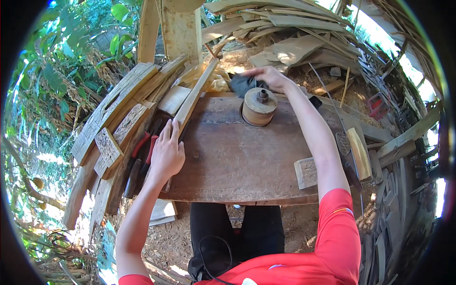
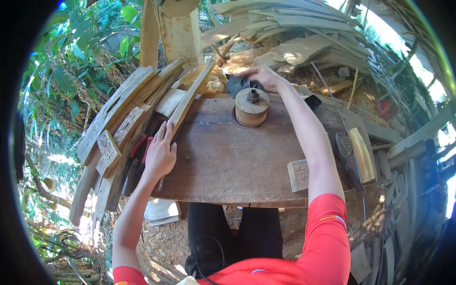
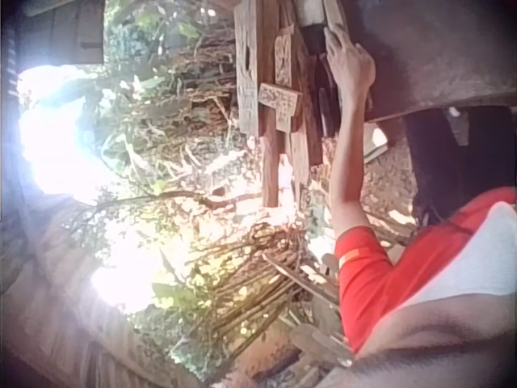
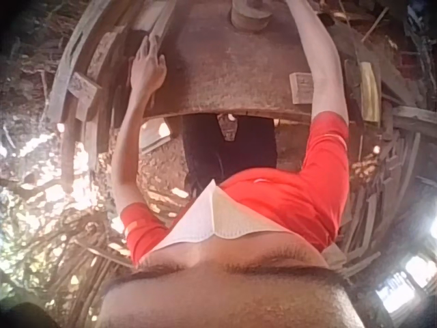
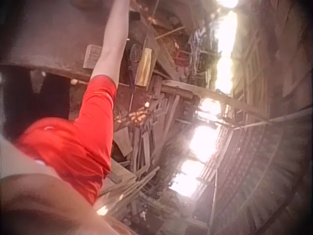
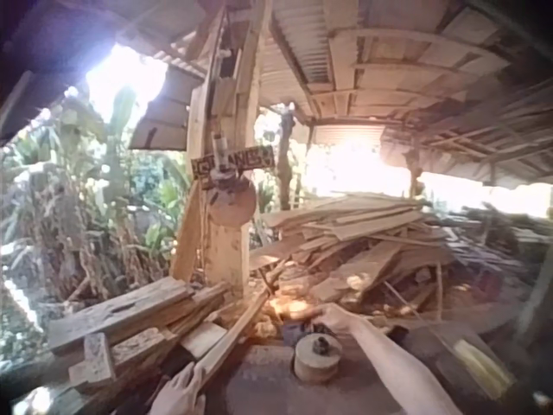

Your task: The person uses a chisel and mallet to carve a small wooden block, then smooths it with sandpaper and a cloth. They also handle a curved wooden piece, rubbing its surface with sandpaper and inspecting it.

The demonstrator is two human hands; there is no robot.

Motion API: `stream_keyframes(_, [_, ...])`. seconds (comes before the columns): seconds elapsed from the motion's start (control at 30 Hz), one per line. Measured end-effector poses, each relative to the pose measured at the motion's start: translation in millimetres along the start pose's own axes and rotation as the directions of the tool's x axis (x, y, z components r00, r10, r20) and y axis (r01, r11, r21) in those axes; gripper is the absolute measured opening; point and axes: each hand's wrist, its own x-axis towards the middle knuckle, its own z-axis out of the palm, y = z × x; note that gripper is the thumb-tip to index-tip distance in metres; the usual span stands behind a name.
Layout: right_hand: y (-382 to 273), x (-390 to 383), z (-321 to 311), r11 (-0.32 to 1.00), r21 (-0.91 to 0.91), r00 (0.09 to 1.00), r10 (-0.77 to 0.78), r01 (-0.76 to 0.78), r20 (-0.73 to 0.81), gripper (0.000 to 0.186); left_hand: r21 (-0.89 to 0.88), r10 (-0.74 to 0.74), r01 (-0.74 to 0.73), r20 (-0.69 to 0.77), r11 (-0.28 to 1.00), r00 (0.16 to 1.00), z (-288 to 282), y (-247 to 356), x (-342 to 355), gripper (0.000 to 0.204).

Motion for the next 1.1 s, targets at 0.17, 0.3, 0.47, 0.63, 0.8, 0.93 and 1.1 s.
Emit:
stream_keyframes(0.17, [-16, -27, -13, 0.725, -0.640, 0.942, 0.335, -0.254, 0.005, 0.035, -0.010, -0.006, 0.006, -0.002, 1.000, 1.000, -2, -3, -2, 0.072])
stream_keyframes(0.3, [-57, -62, -38, 0.163, -0.952, 0.858, 0.492, -0.259, -0.149, 0.034, -0.024, 0.009, -0.009, -0.010, 1.000, 1.000, 0, 0, 0, 0.072])
stream_keyframes(0.47, [-80, -126, 1, 0.470, -0.876, 0.994, 0.031, -0.104, -0.101, 0.031, -0.017, -0.003, 0.003, -0.016, 1.000, 1.000, 0, -5, -4, 0.071])
stream_keyframes(0.63, [-76, -206, 43, 0.536, -0.798, 0.880, 0.474, -0.275, 0.015, 0.022, -0.015, 0.031, -0.032, -0.032, 0.999, 0.999, 3, -3, -2, 0.071])
stream_keyframes(0.8, [-74, -200, 36, 0.483, -0.823, 0.888, 0.457, -0.300, -0.055, 0.023, -0.008, 0.009, -0.009, -0.024, 1.000, 1.000, -1, -3, -5, 0.071])
stream_keyframes(0.93, [-32, -166, 27, 0.606, -0.774, 0.980, 0.176, -0.186, -0.099, 0.023, -0.008, 0.030, -0.030, -0.035, 1.000, 0.999, 2, -3, -2, 0.072])
stream_keyframes(1.1, [-25, -128, -1, 0.405, -0.887, 0.941, -0.152, -0.220, -0.303, 0.022, -0.065, 0.025, -0.023, 0.029, 0.998, 0.999, 5, 19, 10, 0.074])
